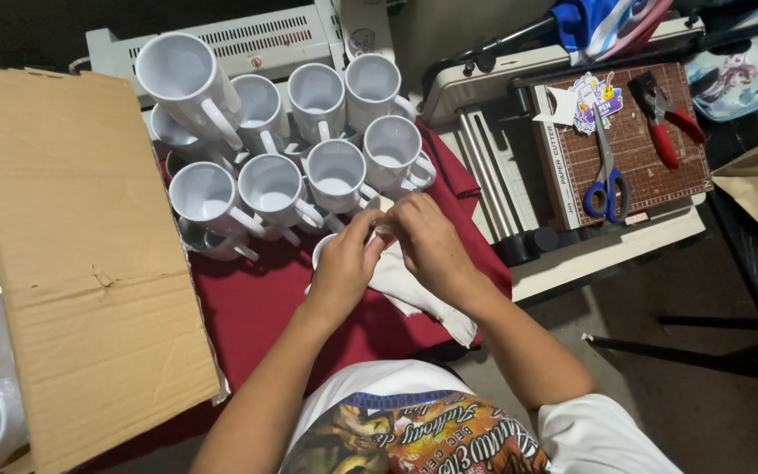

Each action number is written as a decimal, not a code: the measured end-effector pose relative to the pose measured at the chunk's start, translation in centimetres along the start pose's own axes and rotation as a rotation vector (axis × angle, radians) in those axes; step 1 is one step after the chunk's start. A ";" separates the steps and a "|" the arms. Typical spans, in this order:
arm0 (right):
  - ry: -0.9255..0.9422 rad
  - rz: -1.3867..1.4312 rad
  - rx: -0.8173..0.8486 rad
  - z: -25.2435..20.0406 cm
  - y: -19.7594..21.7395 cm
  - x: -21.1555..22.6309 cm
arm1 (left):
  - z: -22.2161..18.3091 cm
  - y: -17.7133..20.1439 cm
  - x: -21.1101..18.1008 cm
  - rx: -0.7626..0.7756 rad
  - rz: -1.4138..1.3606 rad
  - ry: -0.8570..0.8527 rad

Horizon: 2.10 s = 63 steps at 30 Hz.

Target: Applying tape and transfer paper to ceramic mugs for printing.

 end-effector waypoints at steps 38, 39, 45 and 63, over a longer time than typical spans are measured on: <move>-1.099 -0.509 -0.118 -21.7 19.0 -42.2 | 1.9 -11.2 5.8 0.192 -0.765 0.450; -1.103 -0.494 -0.131 -21.5 19.0 -41.6 | 1.8 -11.4 5.7 0.208 -0.687 0.453; -1.007 -0.486 -0.153 -22.9 18.5 -42.8 | 2.6 -12.6 4.8 0.229 -0.826 0.462; -0.231 -0.057 0.521 -3.3 12.4 -14.6 | 2.0 -2.9 7.1 -0.080 -0.872 0.340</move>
Point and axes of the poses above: each hand's wrist, its own z-axis towards the middle knuckle, its own y-axis out of the back of the hand, x = y × z, the point moved 9 cm from there along z, towards the middle knuckle, and after that the axes turned 5 degrees about x, right-handed, at the moved point
